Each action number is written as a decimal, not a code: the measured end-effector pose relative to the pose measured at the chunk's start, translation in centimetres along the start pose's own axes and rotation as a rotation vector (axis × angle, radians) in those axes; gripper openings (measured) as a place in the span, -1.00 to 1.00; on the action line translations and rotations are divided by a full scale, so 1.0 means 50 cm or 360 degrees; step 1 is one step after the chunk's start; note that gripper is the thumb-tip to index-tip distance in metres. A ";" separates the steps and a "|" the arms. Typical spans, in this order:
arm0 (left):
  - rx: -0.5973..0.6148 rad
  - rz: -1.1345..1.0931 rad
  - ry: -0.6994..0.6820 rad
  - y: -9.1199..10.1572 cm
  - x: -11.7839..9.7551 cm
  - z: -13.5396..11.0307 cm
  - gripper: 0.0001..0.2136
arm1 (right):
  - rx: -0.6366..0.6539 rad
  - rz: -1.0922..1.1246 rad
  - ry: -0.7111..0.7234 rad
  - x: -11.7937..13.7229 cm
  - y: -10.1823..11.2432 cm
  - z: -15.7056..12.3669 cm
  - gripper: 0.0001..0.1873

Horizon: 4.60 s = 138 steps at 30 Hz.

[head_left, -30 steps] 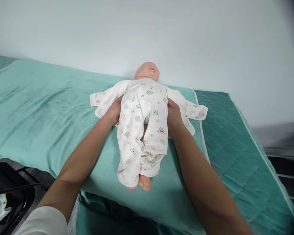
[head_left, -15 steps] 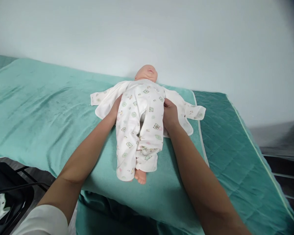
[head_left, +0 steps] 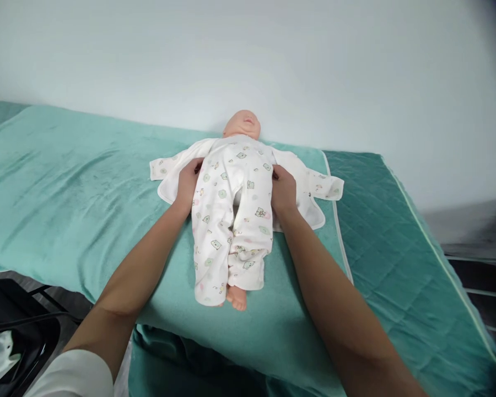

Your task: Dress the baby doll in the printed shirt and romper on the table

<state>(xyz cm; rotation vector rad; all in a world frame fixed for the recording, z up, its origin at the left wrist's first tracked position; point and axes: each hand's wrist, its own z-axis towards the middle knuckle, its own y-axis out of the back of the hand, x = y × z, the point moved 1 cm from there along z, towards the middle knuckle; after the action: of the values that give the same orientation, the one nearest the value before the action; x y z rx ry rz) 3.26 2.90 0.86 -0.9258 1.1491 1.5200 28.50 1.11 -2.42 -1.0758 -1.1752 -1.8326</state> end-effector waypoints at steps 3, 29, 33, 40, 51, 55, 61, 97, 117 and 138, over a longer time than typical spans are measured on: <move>-0.0107 -0.0069 -0.0060 0.001 -0.002 0.006 -0.76 | -0.0179 0.0013 -0.0016 0.001 0.000 -0.001 -0.75; 0.0790 -0.0091 -0.0215 -0.008 -0.052 0.151 -0.80 | 0.0640 0.0077 0.0423 0.083 0.013 0.124 -0.73; 0.0742 -0.0095 -0.0216 -0.014 -0.047 0.154 -0.77 | 0.0761 0.0127 0.0414 0.084 0.020 0.132 -0.64; 0.0455 -0.0016 -0.0165 -0.038 -0.005 0.189 -0.81 | 0.0378 -0.0035 0.0294 0.077 -0.004 0.151 -0.72; 0.0409 -0.0057 -0.0188 -0.057 0.003 0.195 -0.96 | 0.0121 0.0054 0.0252 0.061 -0.034 0.157 -0.90; 0.0472 0.0144 -0.0311 -0.046 0.004 0.177 -0.79 | 0.0128 0.0015 0.0425 0.057 -0.026 0.138 -0.81; 0.0454 0.0408 -0.0595 -0.010 0.028 0.129 -0.66 | 0.0162 0.0001 0.0488 0.038 -0.008 0.094 -0.65; 0.0051 0.0311 -0.0440 0.039 0.039 -0.020 -0.69 | 0.1653 -0.0942 0.1191 0.342 0.022 -0.366 -0.92; 0.0302 0.0873 -0.0490 0.035 0.053 -0.014 -0.65 | 0.0653 -0.0850 0.0640 0.173 0.095 -0.448 -0.68; 0.0175 0.0879 -0.0507 0.044 0.071 -0.006 -0.77 | 0.0727 -0.0524 0.0748 0.223 0.115 -0.497 -0.69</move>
<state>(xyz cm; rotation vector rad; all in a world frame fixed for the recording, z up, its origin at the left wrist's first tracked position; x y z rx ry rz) 0.31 3.33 -2.06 -0.2757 1.2942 1.9326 22.20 -25.34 3.61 -0.1863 -1.4306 -1.7897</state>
